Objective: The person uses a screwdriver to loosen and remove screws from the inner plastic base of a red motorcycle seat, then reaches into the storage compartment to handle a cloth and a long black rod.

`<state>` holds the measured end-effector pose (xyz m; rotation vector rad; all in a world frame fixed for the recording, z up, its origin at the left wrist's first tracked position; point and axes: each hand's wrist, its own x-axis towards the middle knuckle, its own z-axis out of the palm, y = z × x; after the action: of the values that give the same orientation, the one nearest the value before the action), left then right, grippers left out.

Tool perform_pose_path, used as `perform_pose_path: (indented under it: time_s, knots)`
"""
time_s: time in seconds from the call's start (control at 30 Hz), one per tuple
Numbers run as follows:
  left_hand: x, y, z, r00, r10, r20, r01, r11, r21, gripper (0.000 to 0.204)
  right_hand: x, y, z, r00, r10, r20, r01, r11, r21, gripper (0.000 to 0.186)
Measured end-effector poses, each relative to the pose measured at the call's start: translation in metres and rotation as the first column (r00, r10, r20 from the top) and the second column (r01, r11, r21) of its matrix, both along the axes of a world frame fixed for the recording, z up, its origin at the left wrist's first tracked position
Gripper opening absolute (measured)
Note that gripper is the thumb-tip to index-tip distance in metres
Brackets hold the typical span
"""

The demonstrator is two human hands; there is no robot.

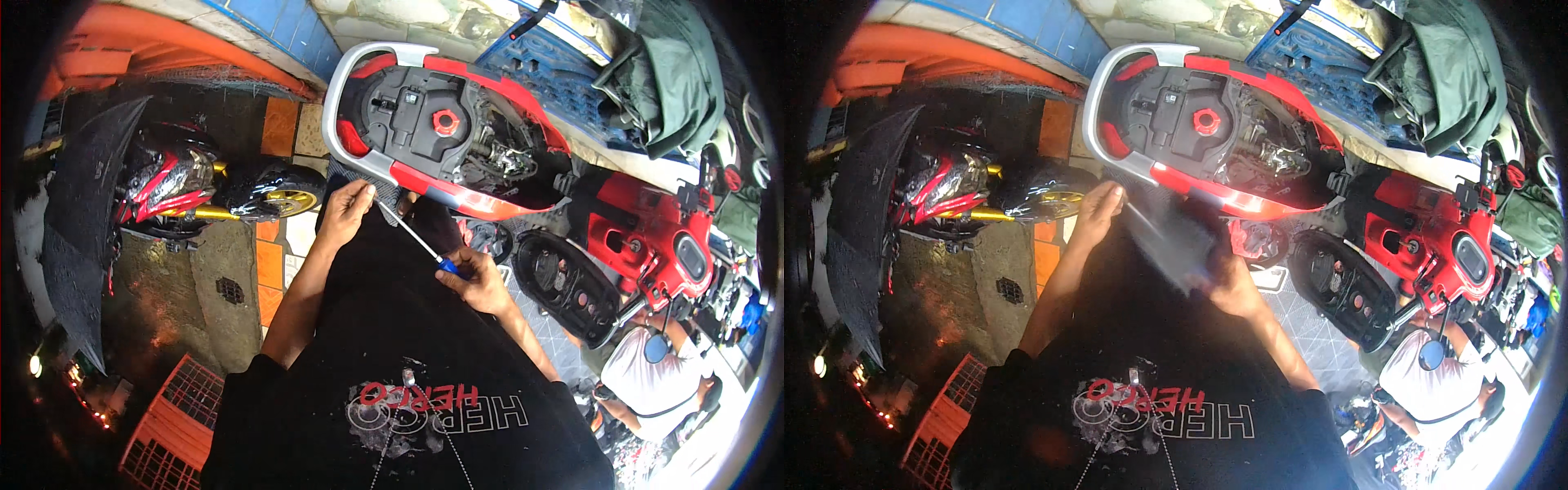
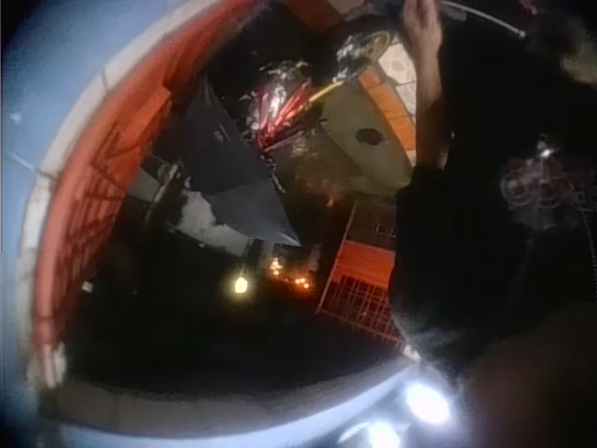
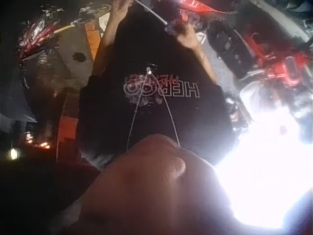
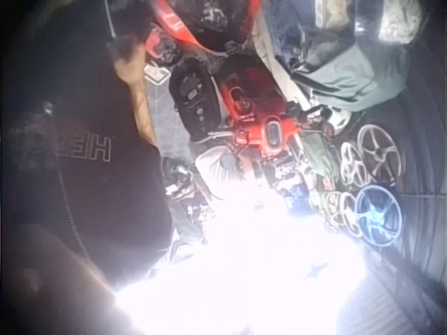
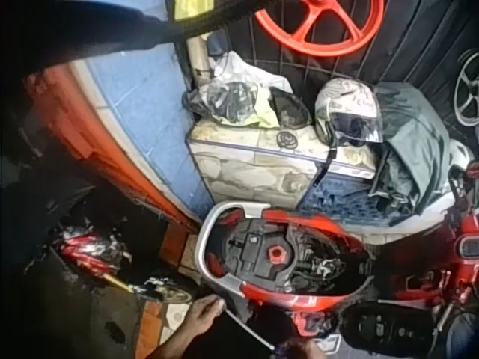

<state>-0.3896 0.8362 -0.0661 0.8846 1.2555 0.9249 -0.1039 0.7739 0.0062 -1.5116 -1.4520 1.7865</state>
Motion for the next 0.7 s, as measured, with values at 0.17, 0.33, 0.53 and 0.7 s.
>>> perform_pose_path:
  time_s: [0.17,0.33,0.53,0.7]
  knots:
    - [-0.004,0.047,-0.019,0.978,0.092,0.188,-0.045,0.969,-0.241,0.024,-0.029,0.026,-0.014,0.985,-0.044,0.168,0.047,0.999,-0.016,0.019]
    - [-0.016,0.081,-0.06,0.659,0.536,0.528,0.098,0.634,-0.767,0.034,-0.1,0.032,-0.032,0.881,-0.224,0.417,0.243,0.97,0.007,0.026]
    - [-0.03,0.121,-0.085,0.851,0.369,0.374,0.176,0.472,-0.864,0.026,-0.186,0.076,-0.002,0.744,-0.379,0.55,0.494,0.867,-0.071,0.03]
    - [-0.028,0.127,-0.105,0.87,0.379,0.315,0.182,0.347,-0.92,0.024,-0.224,0.106,0.008,0.643,-0.368,0.672,0.528,0.849,-0.04,0.032]
